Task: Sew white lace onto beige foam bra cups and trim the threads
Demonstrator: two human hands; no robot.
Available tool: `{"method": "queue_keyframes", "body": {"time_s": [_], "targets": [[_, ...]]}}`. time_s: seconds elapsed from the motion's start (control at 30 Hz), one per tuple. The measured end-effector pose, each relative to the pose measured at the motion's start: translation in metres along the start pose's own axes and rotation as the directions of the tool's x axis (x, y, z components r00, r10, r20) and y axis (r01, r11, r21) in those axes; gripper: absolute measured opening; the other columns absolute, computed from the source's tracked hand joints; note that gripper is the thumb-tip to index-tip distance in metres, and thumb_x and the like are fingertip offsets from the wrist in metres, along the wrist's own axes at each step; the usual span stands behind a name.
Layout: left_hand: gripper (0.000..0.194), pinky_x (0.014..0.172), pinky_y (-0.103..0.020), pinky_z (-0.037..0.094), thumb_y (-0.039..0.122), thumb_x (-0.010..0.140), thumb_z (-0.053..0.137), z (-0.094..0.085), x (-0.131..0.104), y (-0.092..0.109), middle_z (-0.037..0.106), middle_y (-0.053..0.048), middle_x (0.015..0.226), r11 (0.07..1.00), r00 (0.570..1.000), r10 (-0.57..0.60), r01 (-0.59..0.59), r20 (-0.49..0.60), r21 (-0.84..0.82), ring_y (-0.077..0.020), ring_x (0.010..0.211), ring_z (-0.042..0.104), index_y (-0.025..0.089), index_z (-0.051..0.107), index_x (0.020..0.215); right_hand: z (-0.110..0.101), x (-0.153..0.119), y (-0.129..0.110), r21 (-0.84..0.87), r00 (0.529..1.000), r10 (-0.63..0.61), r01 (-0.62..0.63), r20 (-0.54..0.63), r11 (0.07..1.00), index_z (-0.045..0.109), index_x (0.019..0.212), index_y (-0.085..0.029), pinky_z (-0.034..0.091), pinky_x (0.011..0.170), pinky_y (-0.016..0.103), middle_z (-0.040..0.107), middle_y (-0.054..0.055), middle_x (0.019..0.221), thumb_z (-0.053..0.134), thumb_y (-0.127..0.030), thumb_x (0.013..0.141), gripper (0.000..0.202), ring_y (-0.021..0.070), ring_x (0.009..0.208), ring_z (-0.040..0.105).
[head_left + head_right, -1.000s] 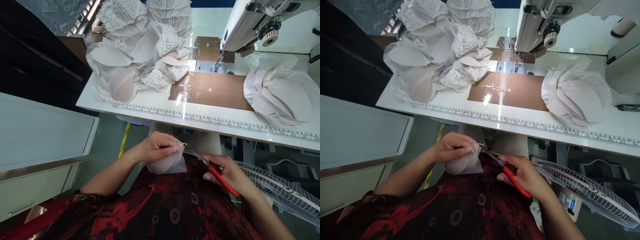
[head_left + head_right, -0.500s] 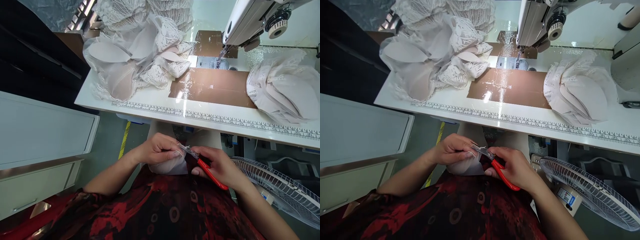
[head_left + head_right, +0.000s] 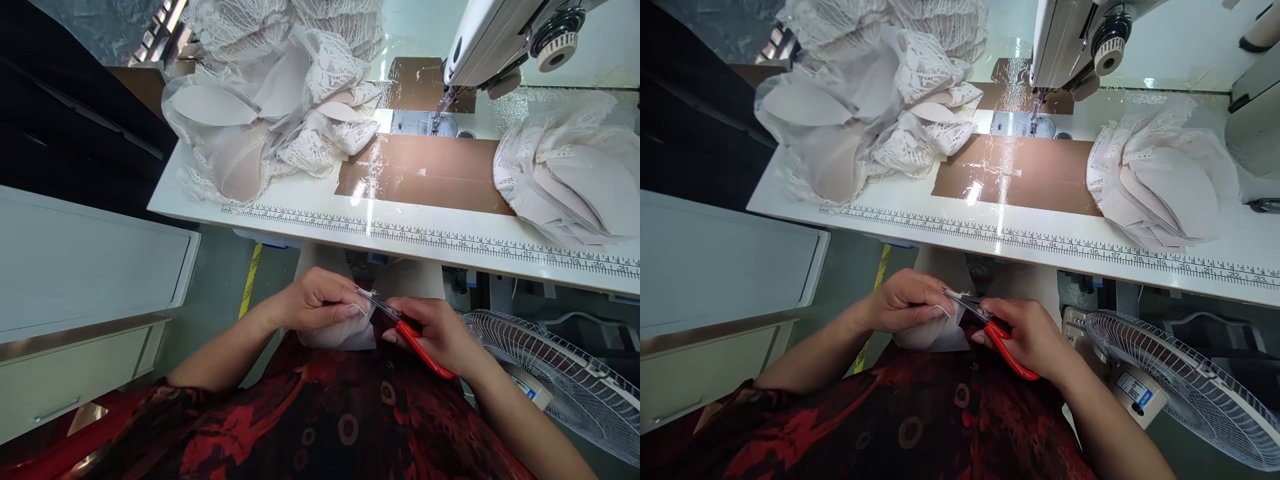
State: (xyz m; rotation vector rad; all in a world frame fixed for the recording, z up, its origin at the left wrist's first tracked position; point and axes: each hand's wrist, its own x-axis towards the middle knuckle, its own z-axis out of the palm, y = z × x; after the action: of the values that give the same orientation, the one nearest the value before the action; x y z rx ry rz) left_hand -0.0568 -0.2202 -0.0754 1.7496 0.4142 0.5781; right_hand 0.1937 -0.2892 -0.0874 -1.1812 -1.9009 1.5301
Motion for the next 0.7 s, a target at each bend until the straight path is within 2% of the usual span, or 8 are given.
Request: {"method": "queue_keyframes", "body": {"time_s": [0.3, 0.57, 0.7], "targets": [[0.019, 0.076, -0.022, 0.055, 0.015, 0.090, 0.056, 0.005, 0.006, -0.001, 0.074, -0.014, 0.090, 1.000, 1.000, 0.003, -0.003, 0.001, 0.004, -0.0177, 0.084, 0.071, 0.011, 0.072, 0.100, 0.009, -0.003, 0.011, 0.072, 1.000, 0.006, -0.005, -0.012, 0.997, 0.061, 0.084, -0.018, 0.038, 0.060, 0.018, 0.058, -0.002, 0.073, 0.064, -0.033, 0.087, 0.015, 0.0105, 0.065, 0.051], [0.019, 0.079, -0.020, 0.054, 0.014, 0.090, 0.057, 0.008, 0.014, 0.003, 0.074, -0.014, 0.092, 1.000, 0.999, -0.020, 0.019, 0.039, 0.007, -0.0164, 0.087, 0.071, 0.011, 0.072, 0.100, 0.006, -0.007, 0.014, 0.097, 0.999, 0.002, 0.002, -0.035, 0.995, 0.063, 0.088, -0.018, 0.042, 0.064, 0.019, 0.063, 0.000, 0.078, 0.066, -0.040, 0.086, 0.022, 0.0128, 0.069, 0.055], [0.021, 0.082, -0.023, 0.055, 0.018, 0.092, 0.055, 0.009, 0.018, 0.005, 0.074, -0.014, 0.094, 0.999, 0.996, -0.043, 0.043, 0.079, 0.002, -0.0175, 0.089, 0.071, 0.012, 0.072, 0.101, 0.008, -0.008, 0.021, 0.087, 0.998, 0.016, -0.011, -0.058, 0.996, 0.065, 0.093, -0.018, 0.045, 0.066, 0.021, 0.066, 0.001, 0.081, 0.065, -0.044, 0.085, 0.027, 0.0142, 0.071, 0.058]]}}
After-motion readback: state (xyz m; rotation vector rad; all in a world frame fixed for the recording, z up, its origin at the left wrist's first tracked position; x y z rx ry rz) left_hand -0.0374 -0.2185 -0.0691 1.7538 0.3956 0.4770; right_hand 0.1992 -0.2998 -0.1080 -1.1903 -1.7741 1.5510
